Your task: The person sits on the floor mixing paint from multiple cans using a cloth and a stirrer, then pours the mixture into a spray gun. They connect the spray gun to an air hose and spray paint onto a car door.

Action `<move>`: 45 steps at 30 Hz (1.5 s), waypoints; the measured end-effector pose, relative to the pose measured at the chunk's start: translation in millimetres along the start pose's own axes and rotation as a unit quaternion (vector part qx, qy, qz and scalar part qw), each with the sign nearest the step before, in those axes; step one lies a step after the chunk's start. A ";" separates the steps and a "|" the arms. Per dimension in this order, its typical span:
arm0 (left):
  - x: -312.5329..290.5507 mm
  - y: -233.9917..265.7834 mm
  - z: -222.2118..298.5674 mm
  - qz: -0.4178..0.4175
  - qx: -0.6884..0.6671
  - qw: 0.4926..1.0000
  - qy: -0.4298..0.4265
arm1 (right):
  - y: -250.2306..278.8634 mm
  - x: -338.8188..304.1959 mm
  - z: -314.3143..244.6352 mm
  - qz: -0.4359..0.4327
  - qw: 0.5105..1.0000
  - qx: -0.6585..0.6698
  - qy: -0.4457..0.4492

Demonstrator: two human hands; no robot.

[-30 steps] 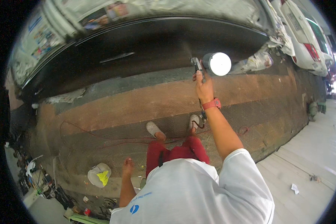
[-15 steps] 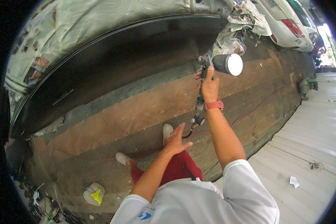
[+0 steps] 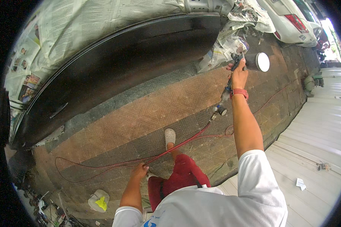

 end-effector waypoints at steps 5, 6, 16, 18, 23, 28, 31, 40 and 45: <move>-49.7 -27.1 -148.7 0.009 -0.079 0.993 0.084 | -37.6 -76.0 18.2 -0.053 0.990 -0.109 0.066; -62.6 -37.4 -173.7 0.014 -0.138 0.986 0.093 | -52.2 -101.3 17.3 -0.072 0.989 -0.089 0.091; -65.7 -49.7 -152.8 0.043 -0.396 0.912 -0.100 | -191.2 -409.6 -79.9 -0.265 0.941 0.059 0.202; -60.7 -27.8 -137.5 0.058 -0.349 0.926 -0.135 | -217.1 -461.6 -101.9 -0.312 0.930 0.076 0.180; -43.4 29.7 -129.2 0.183 -0.377 0.873 -0.248 | -288.6 -587.9 -143.1 -0.346 0.915 0.086 0.187; -21.3 78.7 -163.0 0.111 -0.475 0.845 -0.218 | -362.1 -682.9 -157.8 -0.375 0.894 0.112 0.218; -8.1 78.6 -214.0 0.063 -0.483 0.862 -0.138 | -403.0 -723.0 -166.2 -0.392 0.881 0.099 0.246; -4.5 -68.5 -374.9 0.038 -0.311 0.949 -0.031 | -411.9 -712.5 -157.2 -0.461 0.874 0.081 0.132; -26.6 -116.9 -387.4 0.006 -0.197 0.979 0.059 | -328.9 -589.8 -97.8 -0.317 0.939 -0.028 0.132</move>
Point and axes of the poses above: each hand's wrist, its own x-axis towards the middle knuckle, its own y-axis out of the back of the hand, z = x × y, the point moved 2 cm from there along x, towards the middle knuckle, and after that the axes turned 11 degrees about -x, right-handed, at the moved point
